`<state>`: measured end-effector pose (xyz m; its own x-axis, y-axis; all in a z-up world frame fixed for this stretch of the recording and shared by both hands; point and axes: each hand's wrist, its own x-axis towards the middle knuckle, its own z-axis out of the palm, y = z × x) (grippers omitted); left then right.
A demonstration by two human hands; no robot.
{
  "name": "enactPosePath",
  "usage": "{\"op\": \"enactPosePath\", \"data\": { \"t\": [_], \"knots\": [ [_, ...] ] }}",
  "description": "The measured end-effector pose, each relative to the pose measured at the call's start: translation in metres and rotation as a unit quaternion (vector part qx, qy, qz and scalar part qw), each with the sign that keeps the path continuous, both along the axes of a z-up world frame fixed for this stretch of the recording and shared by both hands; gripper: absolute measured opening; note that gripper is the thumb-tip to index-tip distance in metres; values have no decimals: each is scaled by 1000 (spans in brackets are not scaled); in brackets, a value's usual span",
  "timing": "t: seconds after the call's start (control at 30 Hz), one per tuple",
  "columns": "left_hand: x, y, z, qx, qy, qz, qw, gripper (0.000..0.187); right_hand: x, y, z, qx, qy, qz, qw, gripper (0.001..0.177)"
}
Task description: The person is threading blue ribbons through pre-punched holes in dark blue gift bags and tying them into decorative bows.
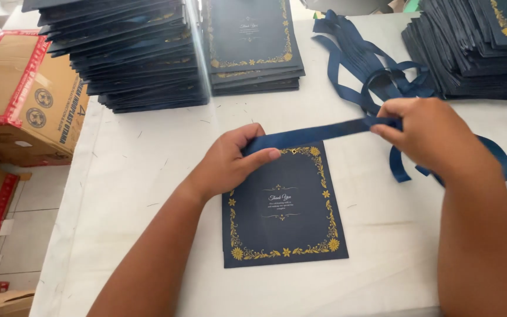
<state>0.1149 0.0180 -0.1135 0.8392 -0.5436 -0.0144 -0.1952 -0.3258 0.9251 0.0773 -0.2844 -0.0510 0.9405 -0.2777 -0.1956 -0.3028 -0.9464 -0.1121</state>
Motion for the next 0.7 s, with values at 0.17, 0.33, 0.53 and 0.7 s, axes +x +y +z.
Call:
{"op": "enactPosePath", "data": {
  "t": [0.17,0.33,0.53,0.7],
  "knots": [
    [-14,-15,-3,9,-69,-19,997,24,7,25,-53,-13,-281,271,921,54],
    [-25,-33,-16,12,-166,7,986,15,-19,102,-55,373,-274,322,826,42],
    [-14,-35,-33,-19,-100,95,990,12,-8,100,-83,201,-367,331,846,35],
    [-6,-27,-27,-166,22,69,983,16,0,84,-90,251,-410,336,810,36]
  ]
}}
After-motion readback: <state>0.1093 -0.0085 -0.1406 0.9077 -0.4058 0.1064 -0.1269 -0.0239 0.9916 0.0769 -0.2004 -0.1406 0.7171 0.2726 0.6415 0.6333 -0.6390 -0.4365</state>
